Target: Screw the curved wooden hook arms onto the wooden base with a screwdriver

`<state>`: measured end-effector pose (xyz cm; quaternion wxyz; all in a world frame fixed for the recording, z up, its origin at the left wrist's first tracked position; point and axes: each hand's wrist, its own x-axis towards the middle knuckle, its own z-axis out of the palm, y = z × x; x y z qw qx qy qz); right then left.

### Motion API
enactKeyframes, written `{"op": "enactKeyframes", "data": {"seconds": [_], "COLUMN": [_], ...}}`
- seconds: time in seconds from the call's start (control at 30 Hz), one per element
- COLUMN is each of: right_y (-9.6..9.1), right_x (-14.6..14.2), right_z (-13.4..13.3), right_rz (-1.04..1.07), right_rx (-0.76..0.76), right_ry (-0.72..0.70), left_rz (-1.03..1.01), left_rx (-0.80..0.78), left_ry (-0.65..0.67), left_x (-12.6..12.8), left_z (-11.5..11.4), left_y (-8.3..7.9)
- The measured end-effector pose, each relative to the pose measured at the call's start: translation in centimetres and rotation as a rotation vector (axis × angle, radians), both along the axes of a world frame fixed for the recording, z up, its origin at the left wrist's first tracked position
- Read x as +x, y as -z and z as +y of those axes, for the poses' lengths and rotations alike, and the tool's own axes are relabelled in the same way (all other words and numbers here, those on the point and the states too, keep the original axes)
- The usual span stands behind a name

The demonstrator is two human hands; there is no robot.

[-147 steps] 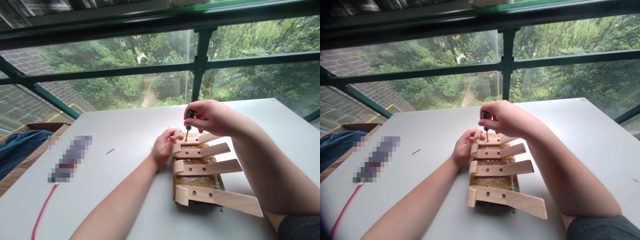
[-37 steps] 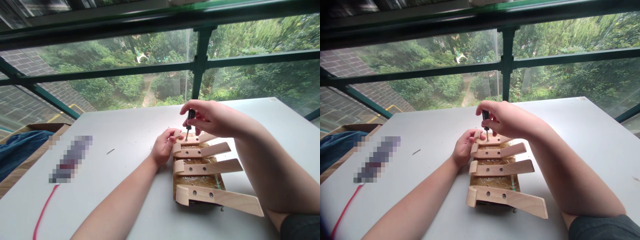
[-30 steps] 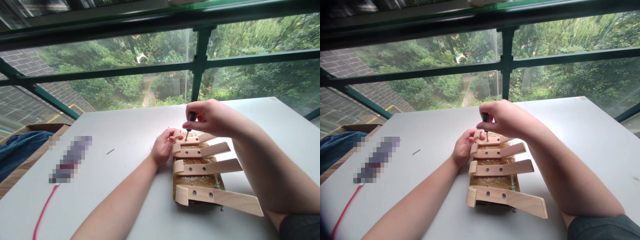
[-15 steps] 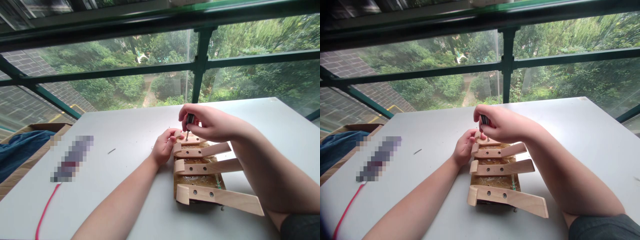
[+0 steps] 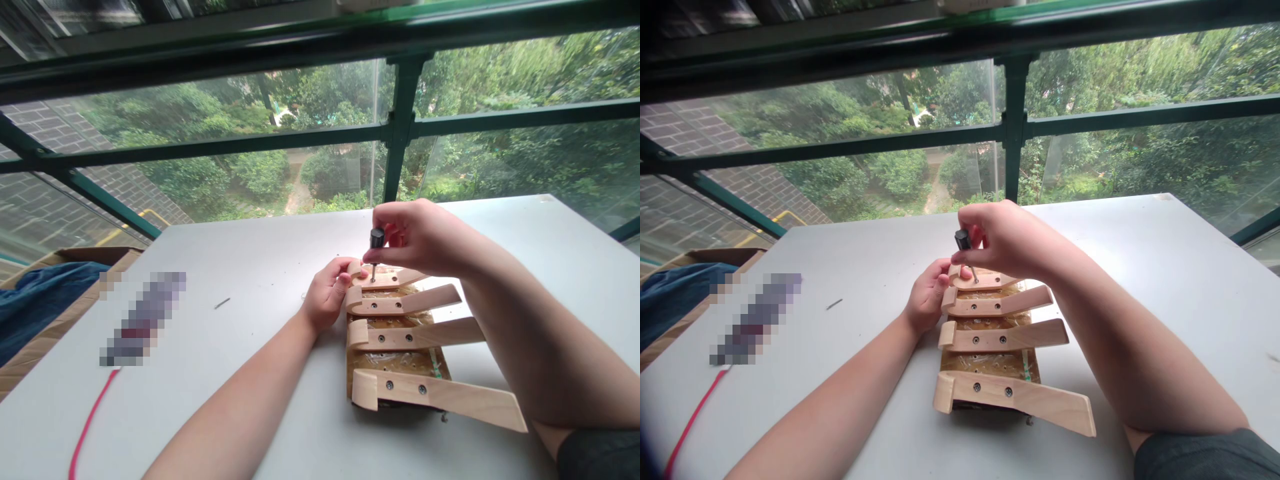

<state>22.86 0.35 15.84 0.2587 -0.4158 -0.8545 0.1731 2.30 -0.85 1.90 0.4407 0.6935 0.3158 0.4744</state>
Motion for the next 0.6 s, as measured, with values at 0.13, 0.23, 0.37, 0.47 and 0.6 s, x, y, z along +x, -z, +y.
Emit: {"op": "enactKeyframes", "data": {"seconds": [0.13,0.23,0.37,0.47,0.6], "right_y": [0.67,1.01,1.11,0.98,0.71], "right_x": [-0.53,-0.66,-0.76,-0.76,-0.28], "right_z": [0.38,0.54,0.37,0.19,0.1], "right_rz": [0.012,0.019,0.085,0.115,0.058], "right_rx": [0.045,0.041,-0.033,-0.077,-0.105], "right_ry": [0.075,0.056,-0.007,-0.099,-0.193], "left_rz": [-0.011,-0.008,0.006,0.011,0.022], "left_rx": [0.011,0.017,0.024,0.024,0.028], "left_ry": [0.003,0.01,-0.006,-0.006,-0.005], "left_x": [0.01,-0.01,-0.01,-0.03,-0.1], "left_z": [-0.04,-0.07,-0.07,-0.03,0.0], "left_y": [-0.02,-0.05,-0.16,-0.21,-0.18]}}
